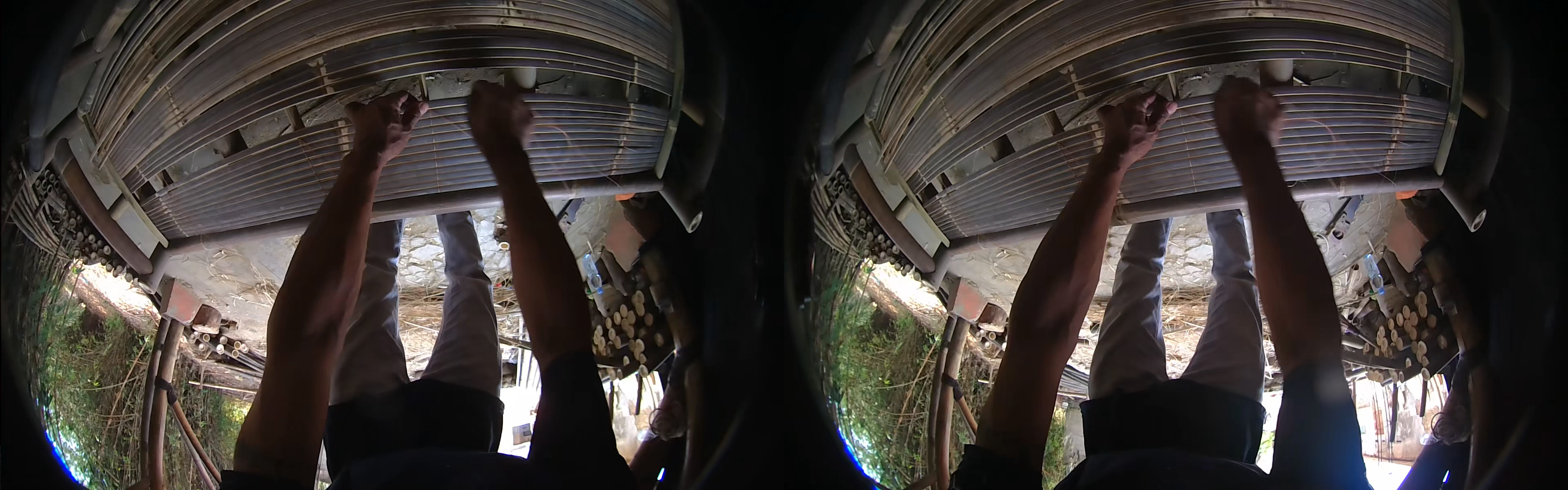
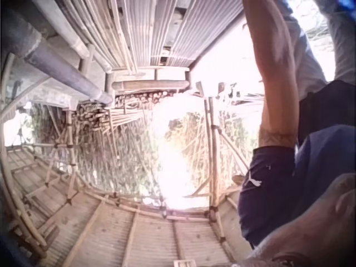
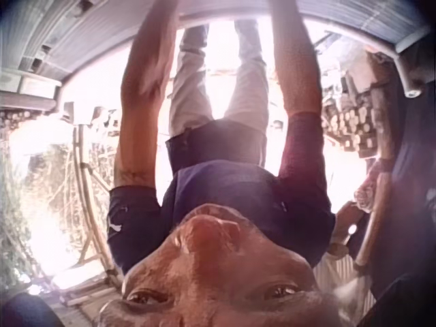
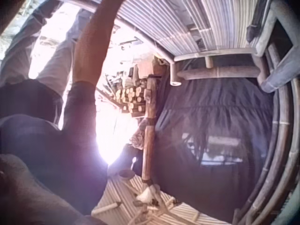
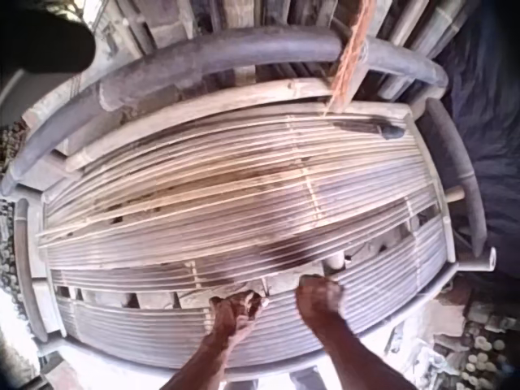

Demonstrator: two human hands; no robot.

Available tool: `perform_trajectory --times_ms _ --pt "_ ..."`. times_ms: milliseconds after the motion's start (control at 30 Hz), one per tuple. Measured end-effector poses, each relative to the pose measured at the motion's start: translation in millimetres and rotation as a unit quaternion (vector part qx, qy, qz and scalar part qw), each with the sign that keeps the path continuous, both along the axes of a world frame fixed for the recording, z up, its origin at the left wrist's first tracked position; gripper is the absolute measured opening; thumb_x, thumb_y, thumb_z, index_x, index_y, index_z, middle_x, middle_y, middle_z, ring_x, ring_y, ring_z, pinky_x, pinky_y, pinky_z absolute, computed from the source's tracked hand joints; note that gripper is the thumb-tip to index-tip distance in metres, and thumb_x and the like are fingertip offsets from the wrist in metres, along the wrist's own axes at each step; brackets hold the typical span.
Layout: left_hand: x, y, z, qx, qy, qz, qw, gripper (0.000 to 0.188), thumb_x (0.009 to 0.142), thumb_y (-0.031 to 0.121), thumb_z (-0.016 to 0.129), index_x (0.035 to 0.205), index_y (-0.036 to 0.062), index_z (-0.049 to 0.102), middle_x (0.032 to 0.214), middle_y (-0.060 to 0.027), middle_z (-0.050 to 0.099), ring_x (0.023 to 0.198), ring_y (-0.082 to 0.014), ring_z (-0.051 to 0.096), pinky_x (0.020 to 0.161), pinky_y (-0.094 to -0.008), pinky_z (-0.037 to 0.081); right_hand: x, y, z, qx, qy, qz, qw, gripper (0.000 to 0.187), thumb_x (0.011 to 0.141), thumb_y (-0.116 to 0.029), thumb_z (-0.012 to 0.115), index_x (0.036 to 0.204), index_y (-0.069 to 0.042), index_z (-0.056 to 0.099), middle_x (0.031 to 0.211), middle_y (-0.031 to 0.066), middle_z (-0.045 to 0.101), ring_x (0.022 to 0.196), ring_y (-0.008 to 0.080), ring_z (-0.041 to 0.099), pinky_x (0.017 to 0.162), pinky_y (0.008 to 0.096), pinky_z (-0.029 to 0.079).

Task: The person weaves thin bamboo strips into a large, curved frame using a traditional hand technique. They repeatedly pass a strip over and under the existing vertical strands, securing the weave by hand to gradually build up the structure.

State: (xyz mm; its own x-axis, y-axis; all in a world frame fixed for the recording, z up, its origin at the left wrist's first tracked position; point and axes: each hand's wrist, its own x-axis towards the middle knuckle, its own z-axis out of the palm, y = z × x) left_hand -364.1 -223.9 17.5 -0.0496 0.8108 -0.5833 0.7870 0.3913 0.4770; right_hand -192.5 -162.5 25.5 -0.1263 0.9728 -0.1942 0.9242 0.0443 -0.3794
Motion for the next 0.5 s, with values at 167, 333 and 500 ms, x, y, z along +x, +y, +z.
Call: perform_trajectory --times_ms 167,333,500 --pt "-8.7 9.5 1.0 0.011 0.053 -0.037 0.998 0.03 0.096 0.037 0.047 0.113 0.0183 0.063 0.11 -0.012 0.068 0.095 -0.0346 0.067 0.08 -0.0506 0.05 -63.9 -11.6 16.4 -0.246 -0.118 0.158 0.949 0.043 0.088 -0.033 0.064 0.116 0.0 0.062 0.097 0.0215 0.067 0.093 0.0336 0.068 0.083 0.0467 0.056" --pt "-10.5 18.2 -26.1 -0.074 0.019 -0.026 0.997 0.033 0.093 0.038 0.051 0.117 0.018 0.064 0.117 -0.015 0.066 0.105 -0.0359 0.065 0.084 -0.0463 0.055 -52.7 23.4 -1.2 -0.605 0.223 -0.115 0.755 0.029 0.089 -0.014 0.061 0.115 -0.001 0.062 0.07 0.0161 0.068 0.044 0.0177 0.06 0.04 0.0304 0.049" --pt "2.5 30.4 -24.0 -0.109 0.078 -0.093 0.987 0.032 0.09 0.037 0.053 0.107 0.0161 0.071 0.11 -0.0113 0.07 0.106 -0.0313 0.065 0.091 -0.0576 0.044 -35.1 12.4 -13.1 -0.476 0.212 0.077 0.85 0.031 0.098 -0.025 0.046 0.099 0.001 0.062 0.064 0.0153 0.064 0.046 0.0159 0.057 0.043 0.0323 0.045"
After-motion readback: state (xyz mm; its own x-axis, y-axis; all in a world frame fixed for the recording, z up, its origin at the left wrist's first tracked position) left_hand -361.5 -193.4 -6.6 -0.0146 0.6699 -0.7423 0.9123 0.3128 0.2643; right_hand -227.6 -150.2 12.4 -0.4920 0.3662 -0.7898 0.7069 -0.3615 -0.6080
